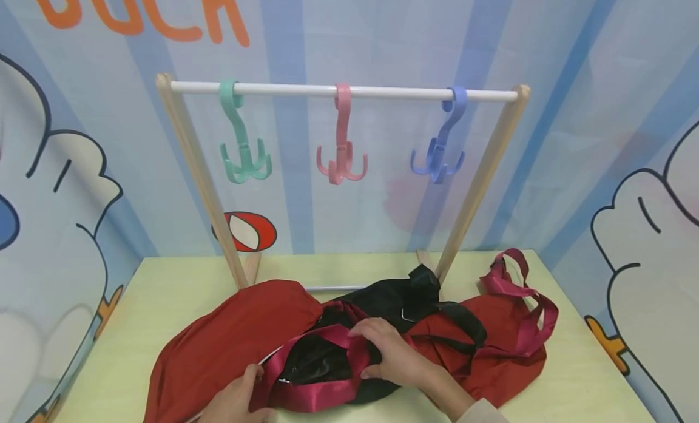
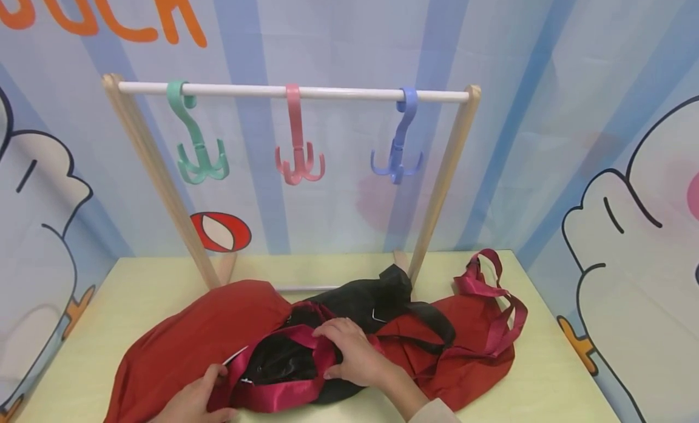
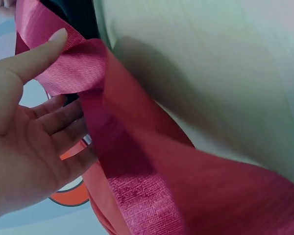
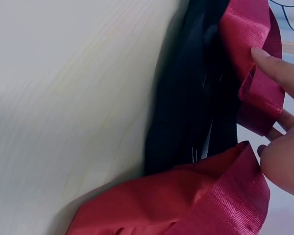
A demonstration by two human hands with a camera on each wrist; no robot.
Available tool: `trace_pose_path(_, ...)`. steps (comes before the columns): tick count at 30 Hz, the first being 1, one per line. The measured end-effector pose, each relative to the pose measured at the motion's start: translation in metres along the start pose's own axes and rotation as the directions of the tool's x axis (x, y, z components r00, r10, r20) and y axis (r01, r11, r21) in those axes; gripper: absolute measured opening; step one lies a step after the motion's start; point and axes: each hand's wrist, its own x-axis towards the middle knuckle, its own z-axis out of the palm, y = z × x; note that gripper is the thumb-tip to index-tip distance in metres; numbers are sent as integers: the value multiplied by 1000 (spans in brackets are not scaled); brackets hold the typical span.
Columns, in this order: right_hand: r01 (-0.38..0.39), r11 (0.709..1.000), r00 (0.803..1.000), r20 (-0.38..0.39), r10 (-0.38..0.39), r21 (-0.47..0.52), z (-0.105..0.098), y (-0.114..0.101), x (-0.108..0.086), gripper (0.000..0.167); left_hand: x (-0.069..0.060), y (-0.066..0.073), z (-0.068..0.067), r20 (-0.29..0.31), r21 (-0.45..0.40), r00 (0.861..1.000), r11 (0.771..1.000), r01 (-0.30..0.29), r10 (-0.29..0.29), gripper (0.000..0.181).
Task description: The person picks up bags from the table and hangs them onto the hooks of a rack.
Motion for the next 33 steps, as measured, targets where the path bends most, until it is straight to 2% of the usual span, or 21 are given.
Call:
trace_pose_path(2, -18, 1000, 1000, 19, 18, 11, 0, 0, 0, 75, -1, 1, 1, -13, 10, 1000, 1000, 16, -16, 61)
trace_pose_path(5, -64, 998, 996, 62, 63, 18, 0, 0, 0, 84, -2, 2, 3, -43, 31, 999, 999, 28, -27, 58)
trace_pose_path(9, -76, 997, 992, 98, 79, -28, 1, 0, -1, 77, -2, 0, 5, -38, 28, 998, 999, 44, -43, 57)
trace_pose_path(13, -27, 996, 995, 93, 34, -81, 3, 1, -1, 67, -1, -3, 4, 2, -47, 998, 997, 59, -59, 58)
trace_pose_path(18, -21, 996, 996, 83, 28, -86, 4, 0, -3, 62, -2, -12, 2, 3, -155, 1000, 988, 12, -12, 57)
trace_pose_path(21, -27, 996, 996, 80, 33, -82, 5, 0, -4, 60, -2, -17, 1, -11, -175, 999, 983, -52, 51, 56)
trace_pose_path(25, -28, 997, 995, 89, 34, -72, 6, 0, -5, 57, -3, -22, -1, -5, -219, 994, 970, -104, 106, 55)
trace_pose_path(33, -4, 997, 996, 88, 11, -80, 8, 1, -5, 53, -12, -23, -12, 7, -317, 994, 943, -99, 107, 51)
